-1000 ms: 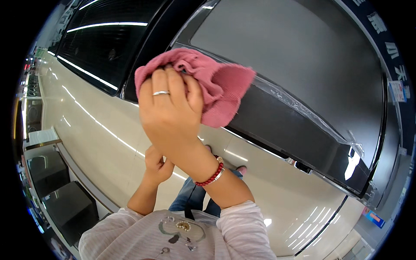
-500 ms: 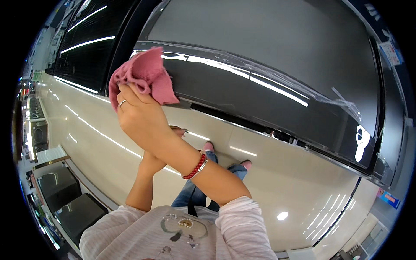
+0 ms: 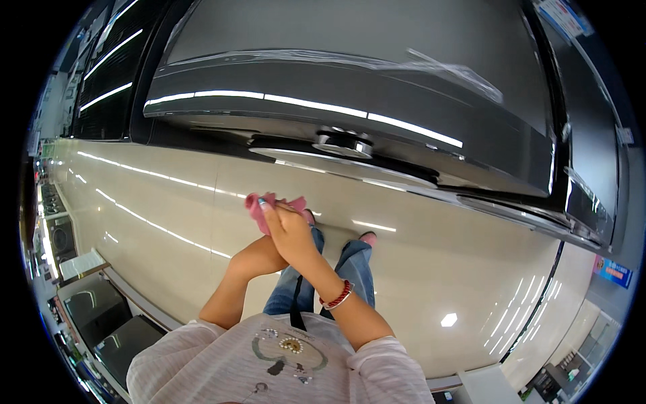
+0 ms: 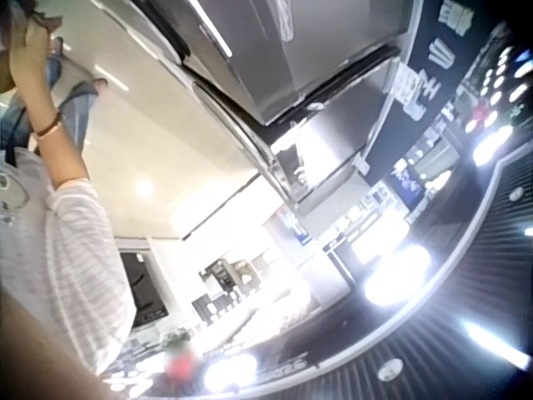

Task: The person wipes the exterior surfaces of a row of washing machines in a retail store using a pink cloth. They clean the top, front, and side panels of the machines, moving from one unit to the next in a systematic manner.

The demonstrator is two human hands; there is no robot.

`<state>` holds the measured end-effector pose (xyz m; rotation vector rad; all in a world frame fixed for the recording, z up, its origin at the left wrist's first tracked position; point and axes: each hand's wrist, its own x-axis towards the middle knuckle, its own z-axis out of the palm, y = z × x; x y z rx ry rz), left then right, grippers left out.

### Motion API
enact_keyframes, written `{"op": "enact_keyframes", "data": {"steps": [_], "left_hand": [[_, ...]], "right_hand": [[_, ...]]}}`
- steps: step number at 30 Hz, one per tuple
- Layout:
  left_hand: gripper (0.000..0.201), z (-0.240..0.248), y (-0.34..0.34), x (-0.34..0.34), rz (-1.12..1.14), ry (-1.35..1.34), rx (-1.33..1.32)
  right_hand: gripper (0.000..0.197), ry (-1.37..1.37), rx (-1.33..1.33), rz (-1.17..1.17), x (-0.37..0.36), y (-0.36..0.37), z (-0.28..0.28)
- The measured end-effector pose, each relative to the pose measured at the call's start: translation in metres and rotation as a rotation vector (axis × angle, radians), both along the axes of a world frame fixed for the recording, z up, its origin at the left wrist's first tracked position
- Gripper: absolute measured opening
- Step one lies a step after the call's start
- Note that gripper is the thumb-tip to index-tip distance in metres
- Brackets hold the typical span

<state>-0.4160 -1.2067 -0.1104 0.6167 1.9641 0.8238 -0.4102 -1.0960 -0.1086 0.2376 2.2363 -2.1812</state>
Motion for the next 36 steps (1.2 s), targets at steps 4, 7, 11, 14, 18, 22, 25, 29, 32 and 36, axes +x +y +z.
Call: {"op": "enact_keyframes", "data": {"steps": [4, 7, 11, 14, 18, 22, 25, 29, 32, 36], "left_hand": [[0.034, 0.011, 0.034, 0.010, -0.062, 0.112, -0.126], [0.042, 0.009, 0.053, 0.020, -0.013, 0.272, -0.152], [0.054, 0.027, 0.092, 0.025, 0.080, 0.385, -0.187], [0.065, 0.019, 0.114, 0.034, 0.097, 0.499, 0.100], [0.061, 0.003, 0.144, 0.035, -0.129, 0.245, 0.430], [0.038, -0.010, 0.160, 0.045, -0.304, 0.036, 0.521], [0.024, -0.005, 0.166, 0.051, -0.303, -0.210, 0.252], [0.020, 0.008, 0.160, 0.042, -0.283, -0.298, 0.005], [0.025, 0.007, 0.146, 0.029, -0.319, -0.290, -0.076], [0.032, 0.005, 0.133, 0.012, -0.345, -0.361, -0.122]], "right_hand": [[0.034, -0.009, 0.201, -0.143, 0.027, 0.047, -0.008], [0.028, -0.030, 0.328, -0.224, 0.044, 0.081, -0.015], [0.022, -0.038, 0.371, -0.250, 0.070, 0.119, -0.008], [0.020, -0.204, 0.220, -0.026, 0.093, 0.142, 0.004], [0.027, -0.291, -0.119, 0.089, 0.120, 0.173, 0.045], [0.019, -0.186, -0.235, 0.083, 0.152, 0.215, 0.056], [0.017, -0.139, -0.354, -0.074, 0.172, 0.243, 0.063], [0.029, -0.281, -0.268, -0.183, 0.195, 0.271, 0.056], [0.039, -0.484, -0.151, -0.053, 0.210, 0.278, 0.044], [0.031, -0.862, 0.022, 0.167, 0.209, 0.273, 0.031]]}}
